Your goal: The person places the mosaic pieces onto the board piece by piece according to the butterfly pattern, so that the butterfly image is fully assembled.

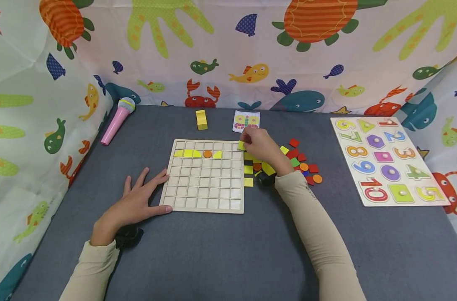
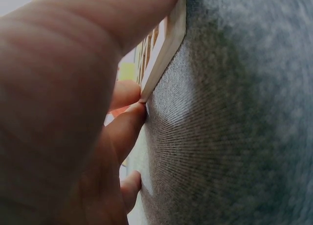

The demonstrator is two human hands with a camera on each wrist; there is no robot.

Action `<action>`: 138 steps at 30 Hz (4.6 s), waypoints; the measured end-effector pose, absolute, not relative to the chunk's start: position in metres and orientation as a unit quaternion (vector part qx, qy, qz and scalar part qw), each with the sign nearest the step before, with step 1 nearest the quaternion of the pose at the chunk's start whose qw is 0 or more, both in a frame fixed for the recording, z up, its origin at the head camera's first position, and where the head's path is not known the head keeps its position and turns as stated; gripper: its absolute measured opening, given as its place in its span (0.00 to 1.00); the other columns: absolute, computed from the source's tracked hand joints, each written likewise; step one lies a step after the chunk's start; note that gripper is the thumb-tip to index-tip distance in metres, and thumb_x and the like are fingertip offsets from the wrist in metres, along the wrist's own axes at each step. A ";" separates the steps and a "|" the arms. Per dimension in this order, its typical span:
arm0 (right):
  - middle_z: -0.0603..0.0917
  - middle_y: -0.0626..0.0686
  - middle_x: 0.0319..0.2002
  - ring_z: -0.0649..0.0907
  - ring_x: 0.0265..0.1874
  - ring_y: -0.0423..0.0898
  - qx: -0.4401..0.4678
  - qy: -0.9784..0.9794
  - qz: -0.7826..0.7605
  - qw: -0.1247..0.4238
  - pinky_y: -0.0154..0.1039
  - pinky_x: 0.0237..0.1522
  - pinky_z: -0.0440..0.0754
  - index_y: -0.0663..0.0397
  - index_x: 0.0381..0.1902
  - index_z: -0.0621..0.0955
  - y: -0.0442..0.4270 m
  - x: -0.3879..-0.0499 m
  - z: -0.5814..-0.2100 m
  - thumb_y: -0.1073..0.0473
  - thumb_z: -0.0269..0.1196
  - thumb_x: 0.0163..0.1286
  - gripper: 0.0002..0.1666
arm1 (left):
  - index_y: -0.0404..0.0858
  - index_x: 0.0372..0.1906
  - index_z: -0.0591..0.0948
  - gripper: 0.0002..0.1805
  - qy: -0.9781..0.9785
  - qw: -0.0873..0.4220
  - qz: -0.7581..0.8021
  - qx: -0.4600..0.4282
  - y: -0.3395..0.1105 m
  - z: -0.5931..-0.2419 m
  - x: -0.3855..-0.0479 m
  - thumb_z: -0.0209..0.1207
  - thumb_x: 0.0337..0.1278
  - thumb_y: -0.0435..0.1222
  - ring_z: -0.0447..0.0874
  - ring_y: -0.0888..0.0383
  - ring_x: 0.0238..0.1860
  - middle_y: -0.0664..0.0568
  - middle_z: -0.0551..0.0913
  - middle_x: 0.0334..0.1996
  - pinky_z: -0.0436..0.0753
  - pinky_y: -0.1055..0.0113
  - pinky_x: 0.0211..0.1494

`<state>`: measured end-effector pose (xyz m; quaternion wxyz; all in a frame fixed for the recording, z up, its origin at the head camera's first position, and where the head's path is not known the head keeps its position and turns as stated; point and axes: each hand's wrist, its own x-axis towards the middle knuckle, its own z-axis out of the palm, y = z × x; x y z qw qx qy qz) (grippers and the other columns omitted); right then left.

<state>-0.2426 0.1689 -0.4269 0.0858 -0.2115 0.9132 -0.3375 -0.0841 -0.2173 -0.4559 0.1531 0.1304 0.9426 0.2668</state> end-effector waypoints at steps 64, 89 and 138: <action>0.82 0.61 0.49 0.79 0.44 0.55 -0.203 0.932 -0.272 0.127 0.51 0.45 0.80 0.66 0.56 0.87 0.229 -0.192 -0.427 0.65 0.70 0.72 0.17 | 0.44 0.86 0.62 0.56 0.943 0.150 0.266 0.132 -0.219 -0.457 -0.083 0.71 0.60 0.65 0.31 0.33 0.85 0.48 0.53 0.87 0.23 0.24 0.73; 0.88 0.60 0.50 0.84 0.45 0.55 -0.189 0.911 -0.351 0.108 0.55 0.50 0.83 0.62 0.57 0.86 0.225 -0.203 -0.423 0.66 0.65 0.77 0.14 | 0.43 0.85 0.63 0.56 0.943 0.155 0.266 0.130 -0.217 -0.456 -0.084 0.71 0.60 0.64 0.31 0.33 0.85 0.48 0.54 0.86 0.23 0.24 0.73; 0.90 0.55 0.35 0.82 0.27 0.49 -0.244 0.913 -0.319 0.076 0.44 0.33 0.81 0.63 0.43 0.91 0.160 -0.222 -0.432 0.67 0.67 0.75 0.06 | 0.44 0.86 0.62 0.56 0.943 0.156 0.263 0.129 -0.216 -0.458 -0.084 0.72 0.60 0.63 0.30 0.34 0.85 0.49 0.53 0.87 0.22 0.25 0.74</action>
